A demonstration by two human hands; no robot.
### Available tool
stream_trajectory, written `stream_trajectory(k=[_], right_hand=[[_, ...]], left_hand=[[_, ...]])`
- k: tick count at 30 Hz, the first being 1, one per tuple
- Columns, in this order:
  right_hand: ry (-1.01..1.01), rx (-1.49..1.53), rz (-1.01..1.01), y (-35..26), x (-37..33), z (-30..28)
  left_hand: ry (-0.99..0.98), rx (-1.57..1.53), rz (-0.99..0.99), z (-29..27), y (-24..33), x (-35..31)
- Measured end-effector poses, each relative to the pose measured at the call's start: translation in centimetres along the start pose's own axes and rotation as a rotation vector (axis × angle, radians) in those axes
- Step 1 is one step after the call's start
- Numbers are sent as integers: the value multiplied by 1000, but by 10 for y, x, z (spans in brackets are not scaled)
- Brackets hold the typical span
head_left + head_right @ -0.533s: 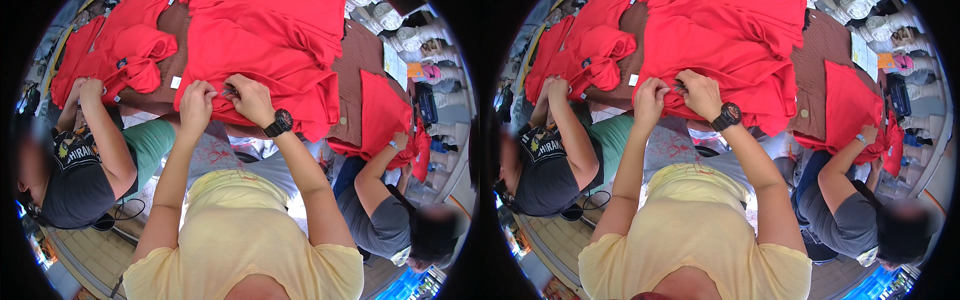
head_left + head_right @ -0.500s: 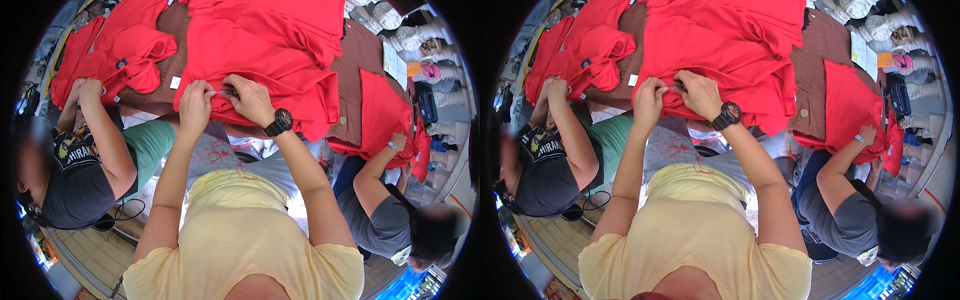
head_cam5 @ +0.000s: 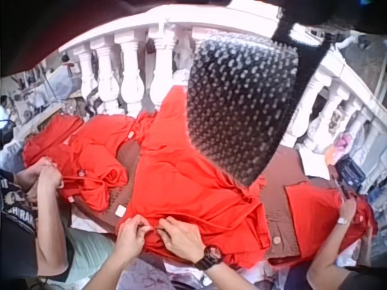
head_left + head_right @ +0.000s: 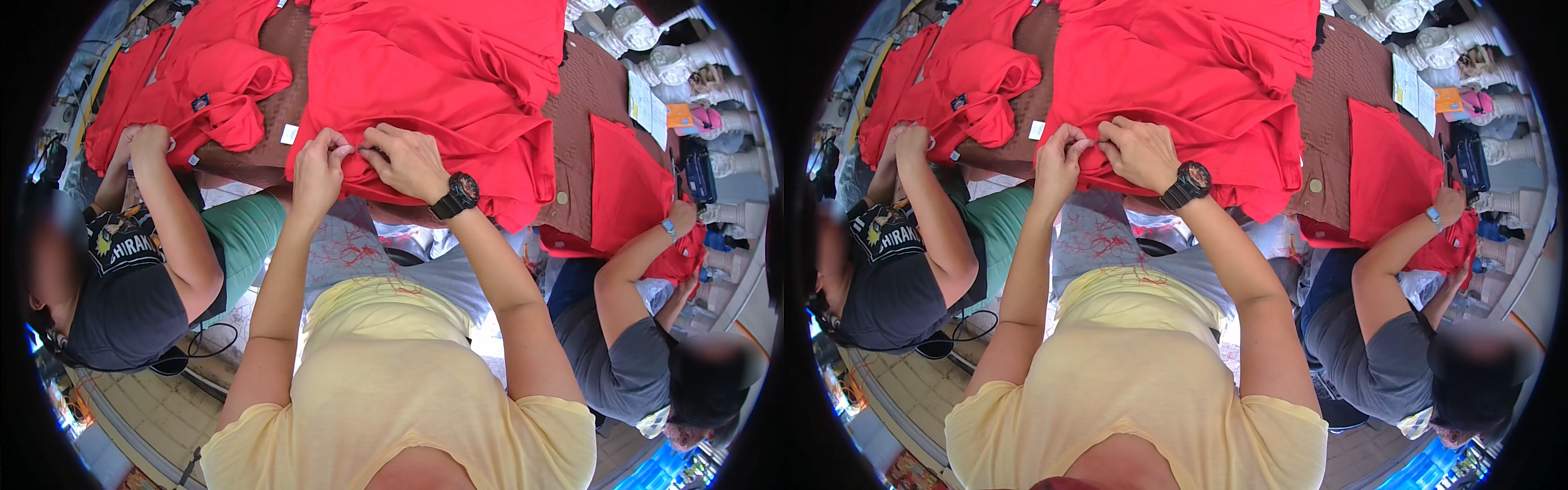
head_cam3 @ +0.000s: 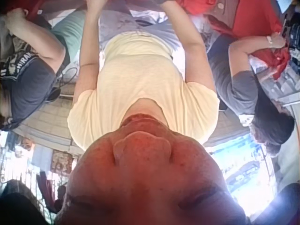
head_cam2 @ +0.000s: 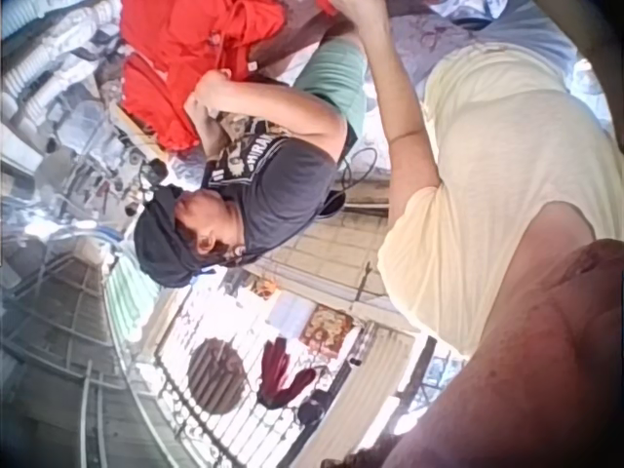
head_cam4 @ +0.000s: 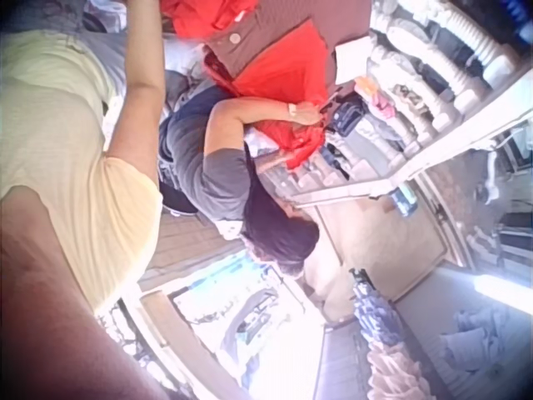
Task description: The person trims loose threads from red shirts using a small pair of snips at a workstation with others.
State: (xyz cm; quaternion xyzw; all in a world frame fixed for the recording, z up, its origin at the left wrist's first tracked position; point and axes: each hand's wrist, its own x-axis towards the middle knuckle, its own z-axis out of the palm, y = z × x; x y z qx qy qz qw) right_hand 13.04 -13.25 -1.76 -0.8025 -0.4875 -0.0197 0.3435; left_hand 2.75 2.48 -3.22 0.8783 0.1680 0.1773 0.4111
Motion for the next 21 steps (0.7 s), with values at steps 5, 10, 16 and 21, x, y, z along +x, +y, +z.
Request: stream_trajectory(k=[5,10,16,21], right_hand=[[26,33,-9,0,2,5],[-19,132,113,-2,2,5],[-126,464,346,4,2,-7],[-151,596,351,17,-4,-2]], left_hand=[[-9,18,2,-1,0,0],[39,3,66,-7,2,-3],[33,258,196,-3,17,-25],[-28,85,-13,-5,15,-18]])
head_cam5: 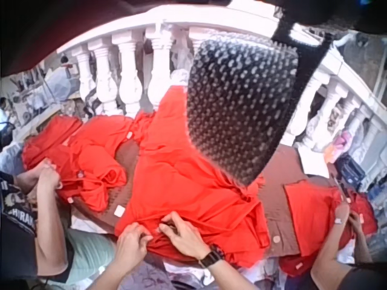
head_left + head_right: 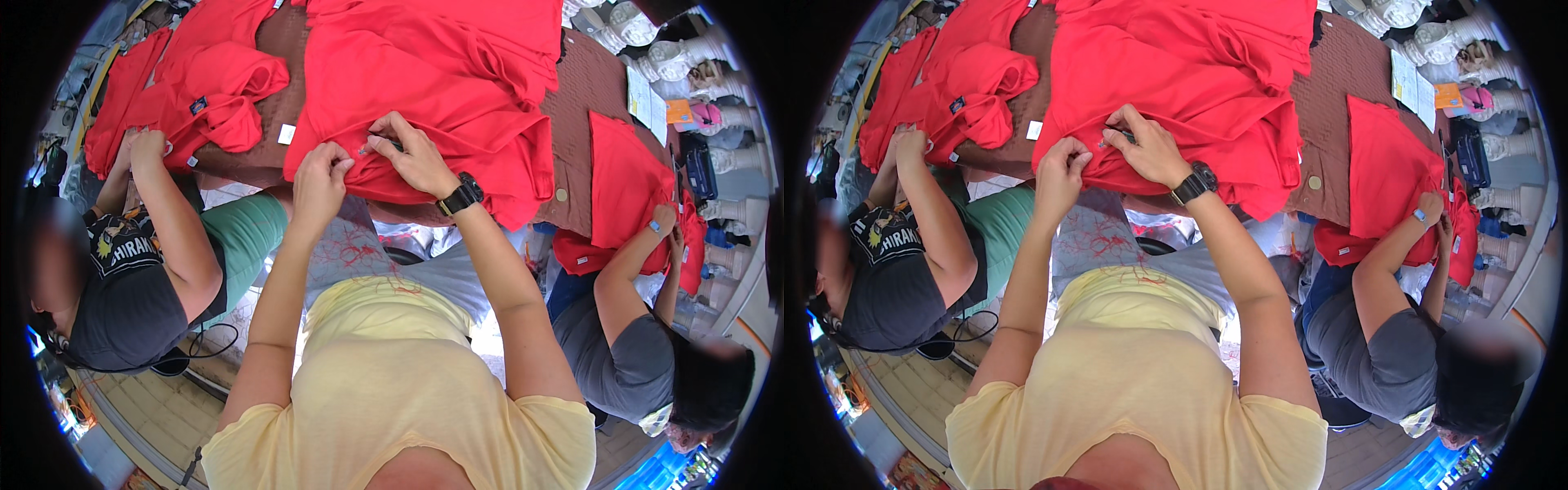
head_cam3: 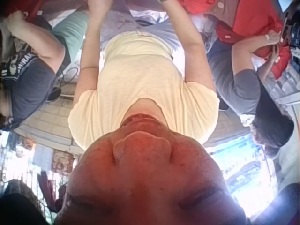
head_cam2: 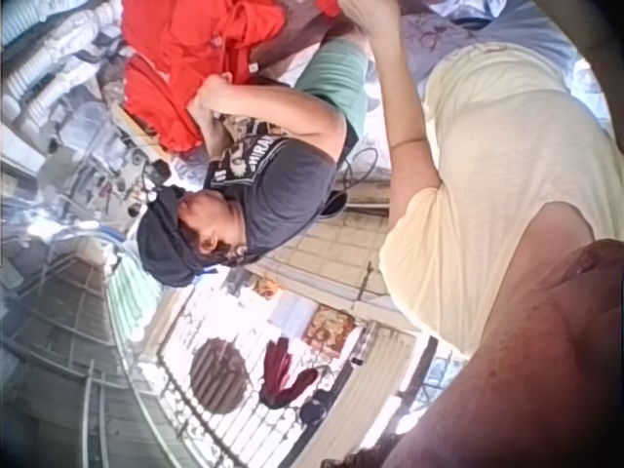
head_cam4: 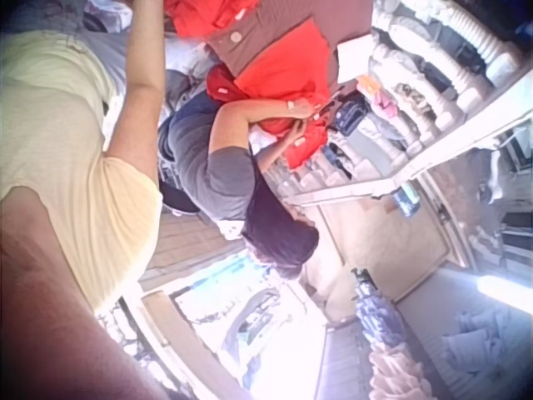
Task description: The person trims loose threads from red shirts using a small pair of snips at a workstation with others.
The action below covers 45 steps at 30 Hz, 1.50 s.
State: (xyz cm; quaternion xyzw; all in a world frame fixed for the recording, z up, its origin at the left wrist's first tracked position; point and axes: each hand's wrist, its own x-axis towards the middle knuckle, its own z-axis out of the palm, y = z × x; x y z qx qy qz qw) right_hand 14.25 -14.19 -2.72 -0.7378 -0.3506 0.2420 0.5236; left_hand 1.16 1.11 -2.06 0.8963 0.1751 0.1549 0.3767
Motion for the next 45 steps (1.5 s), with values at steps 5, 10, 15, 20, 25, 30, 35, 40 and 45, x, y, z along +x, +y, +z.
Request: stream_trajectory(k=[5,10,15,20,25,30,35,40,45], right_hand=[[26,23,-25,2,-2,0],[-66,-147,-7,-8,-4,-5],[-53,-252,-117,-7,-2,-5],[-39,-337,-176,-12,3,-4],[-63,-407,-179,-16,6,-1],[131,-319,-191,-26,2,-20],[224,-567,-220,-30,14,-12],[691,-498,-482,-54,25,-47],[863,-533,-418,-32,-7,-99]], left_hand=[[-34,4,-22,-2,0,9],[52,-86,-13,5,0,14],[24,-90,-22,6,0,15],[22,-80,-14,4,0,15],[31,-100,6,4,-2,15],[-400,-112,-91,-61,34,-15],[209,276,147,-23,24,-9],[385,201,148,4,6,15],[325,81,480,-4,26,16]])
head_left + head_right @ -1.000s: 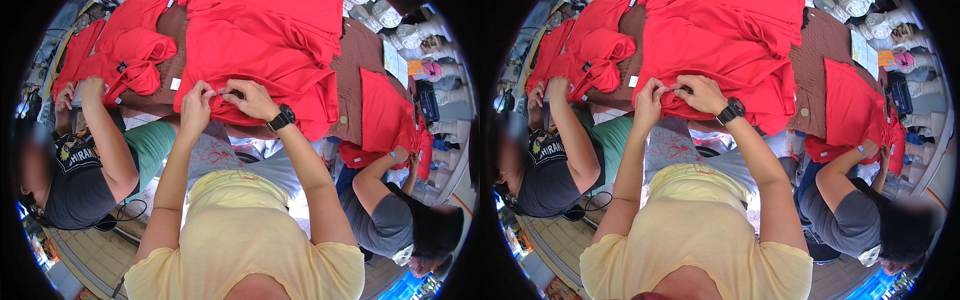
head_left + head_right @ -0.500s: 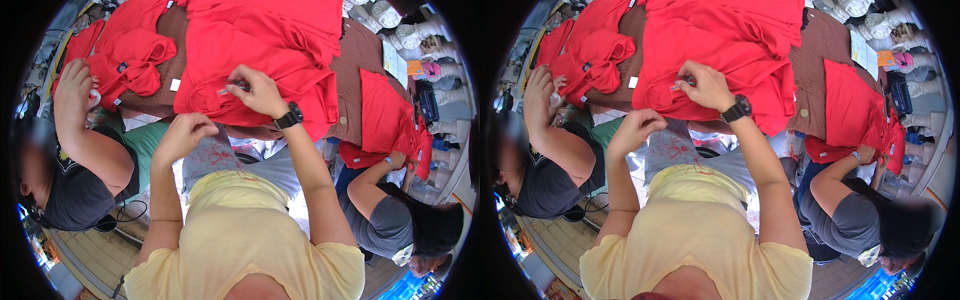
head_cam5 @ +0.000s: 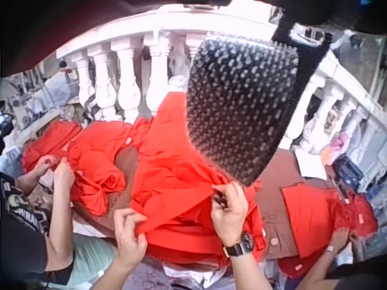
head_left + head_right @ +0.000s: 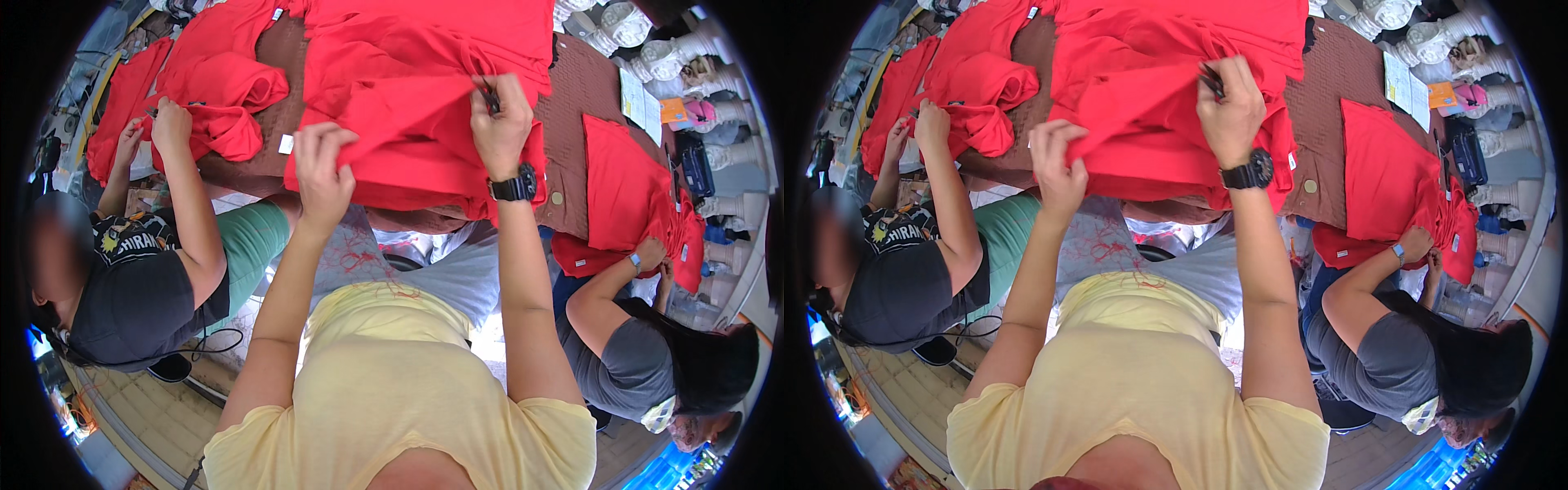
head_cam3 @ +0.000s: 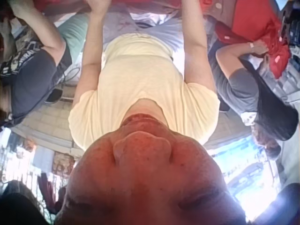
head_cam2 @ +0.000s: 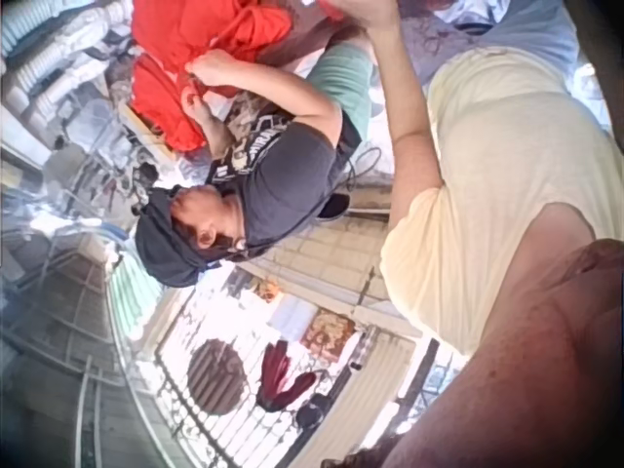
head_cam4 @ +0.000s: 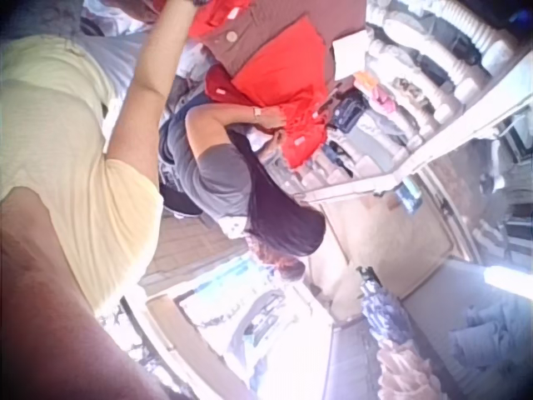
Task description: The person trims loose threads from red shirts using a small pair of snips at a workstation with others.
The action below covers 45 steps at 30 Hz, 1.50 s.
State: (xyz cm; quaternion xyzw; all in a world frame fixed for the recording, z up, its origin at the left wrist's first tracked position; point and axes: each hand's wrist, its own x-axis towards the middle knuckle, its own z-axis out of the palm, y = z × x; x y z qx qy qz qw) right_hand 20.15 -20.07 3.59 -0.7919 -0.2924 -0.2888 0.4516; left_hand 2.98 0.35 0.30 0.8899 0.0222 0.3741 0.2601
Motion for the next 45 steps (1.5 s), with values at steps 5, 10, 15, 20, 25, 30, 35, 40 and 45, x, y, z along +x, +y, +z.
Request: stream_trajectory(k=[5,10,15,20,25,30,35,40,45], right_hand=[[-243,-31,426,6,-55,-33],[-370,275,696,-16,-99,-8],[-214,492,655,-24,-104,33],[-377,387,300,-66,-79,-18],[-69,155,510,-22,-52,-88],[-200,-94,343,11,-21,-73],[-394,-485,483,35,-27,-50],[-723,-107,395,15,-13,-77],[-600,166,194,-67,61,-16]], left_hand=[[-270,-88,-61,-15,24,-12],[-132,-326,-187,5,25,-1],[-263,-354,-316,42,40,-1],[-46,-515,-321,13,7,-6],[-229,-1005,-462,-97,-8,-5],[-224,-422,-839,-63,-55,-45],[-50,55,-532,-5,-73,-3],[-111,33,-655,13,-129,24],[134,-365,-226,11,-57,47]])
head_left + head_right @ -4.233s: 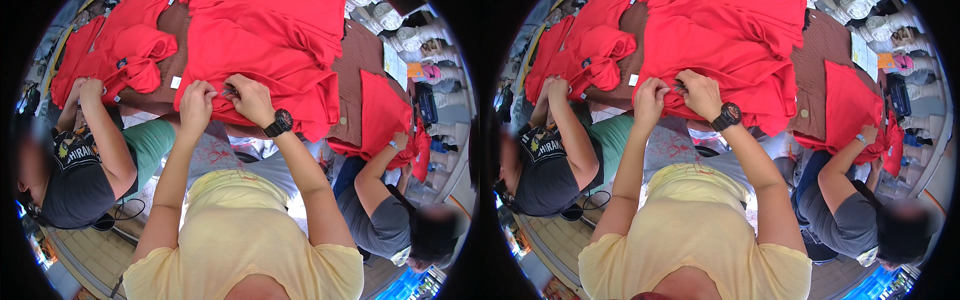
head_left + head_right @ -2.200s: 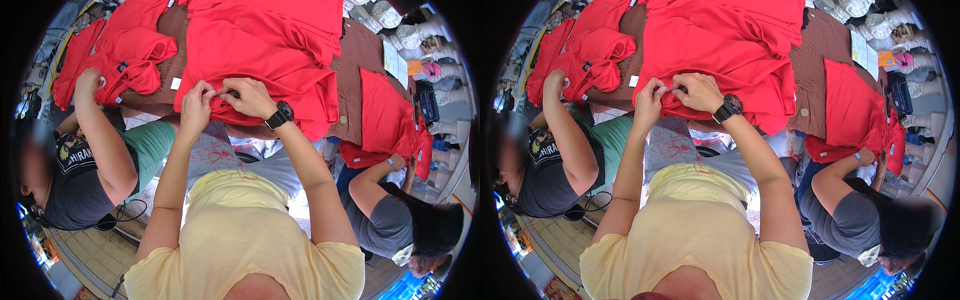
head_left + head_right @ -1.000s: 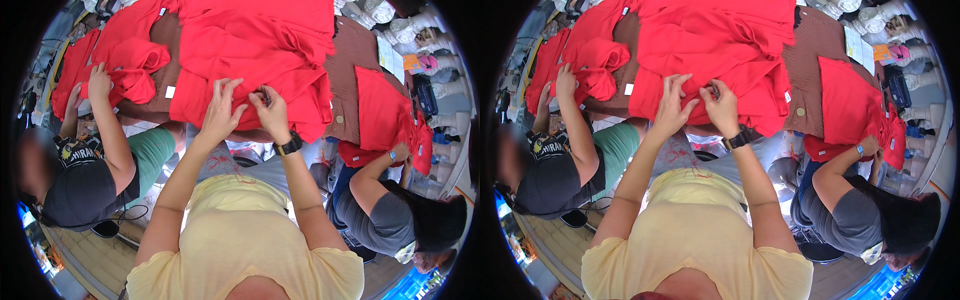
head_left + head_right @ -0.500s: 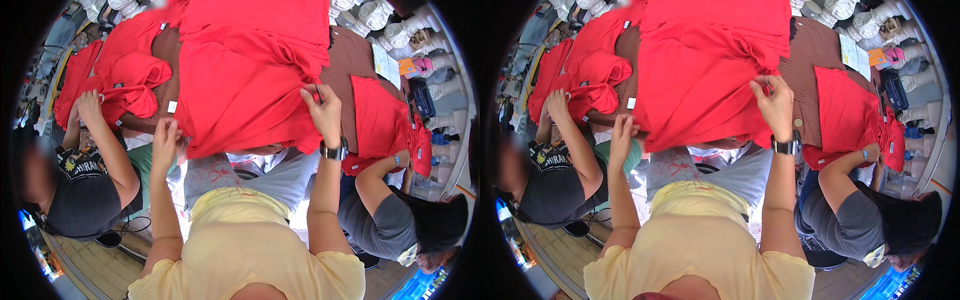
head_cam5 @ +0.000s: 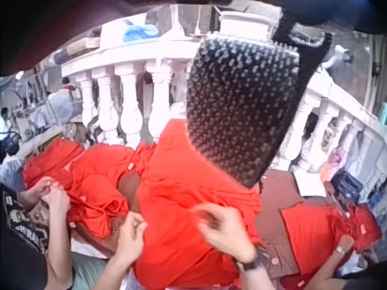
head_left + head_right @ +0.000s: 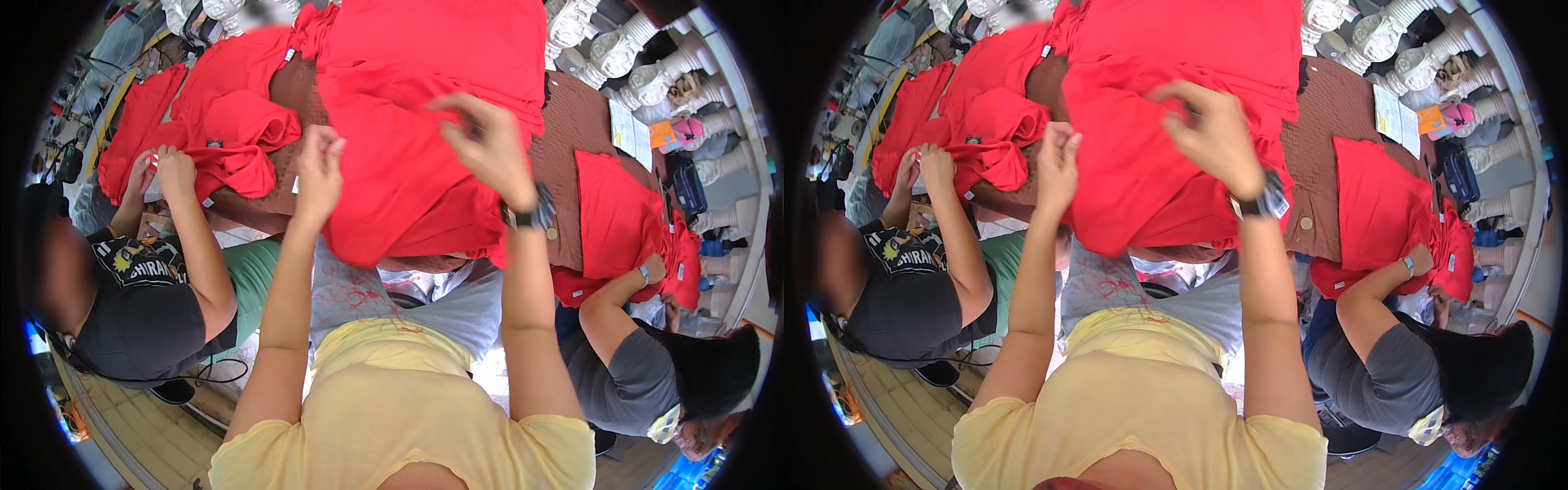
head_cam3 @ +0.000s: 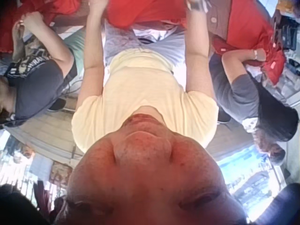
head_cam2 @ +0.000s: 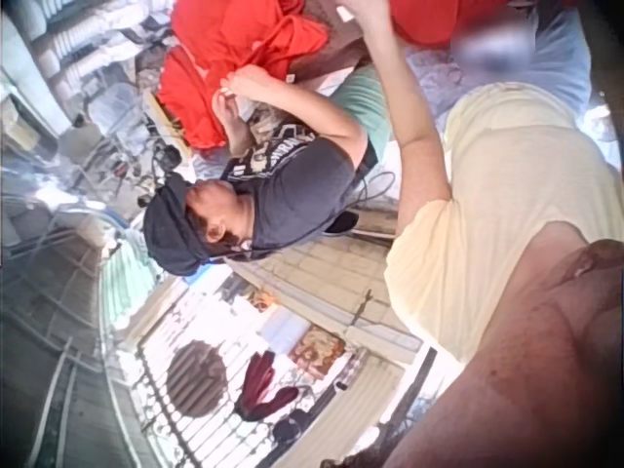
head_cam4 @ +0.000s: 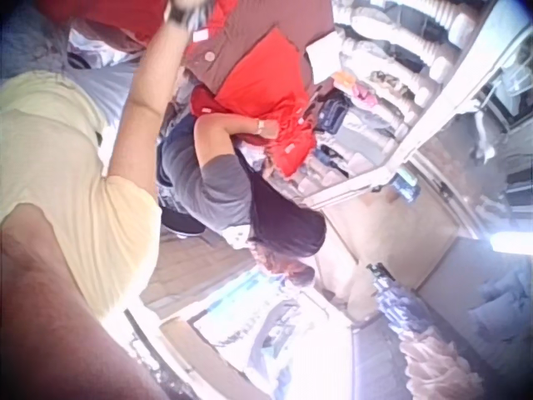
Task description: The person trims loose threads from red shirts using a small pair of snips at a workstation with others.
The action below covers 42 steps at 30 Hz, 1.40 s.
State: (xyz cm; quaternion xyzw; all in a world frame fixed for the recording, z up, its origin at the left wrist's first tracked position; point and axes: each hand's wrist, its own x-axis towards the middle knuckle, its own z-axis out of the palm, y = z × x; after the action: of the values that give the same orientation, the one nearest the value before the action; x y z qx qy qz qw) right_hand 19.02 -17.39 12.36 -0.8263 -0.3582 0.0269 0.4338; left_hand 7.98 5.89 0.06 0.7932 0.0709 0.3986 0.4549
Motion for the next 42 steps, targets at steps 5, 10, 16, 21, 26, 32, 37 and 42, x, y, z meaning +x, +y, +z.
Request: stream_trajectory(k=[5,10,16,21,26,32,37,42], right_hand=[[-557,-13,-544,32,84,79],[-348,57,-586,-2,85,40],[-3,29,-527,-22,79,-78],[140,-40,-335,8,95,-136],[339,190,-191,34,93,-186],[461,412,9,75,73,-224],[485,729,74,96,62,-245],[446,599,174,95,34,-234]], left_hand=[[-37,-11,69,0,55,-8],[-274,24,-98,-39,76,-6],[-787,-527,-12,-72,96,25],[-498,-71,-235,-28,32,41],[-143,-431,-318,-23,55,23],[-59,-972,-454,-50,45,75],[-174,-1152,-576,-76,28,90],[-161,-548,-586,-77,37,132]])
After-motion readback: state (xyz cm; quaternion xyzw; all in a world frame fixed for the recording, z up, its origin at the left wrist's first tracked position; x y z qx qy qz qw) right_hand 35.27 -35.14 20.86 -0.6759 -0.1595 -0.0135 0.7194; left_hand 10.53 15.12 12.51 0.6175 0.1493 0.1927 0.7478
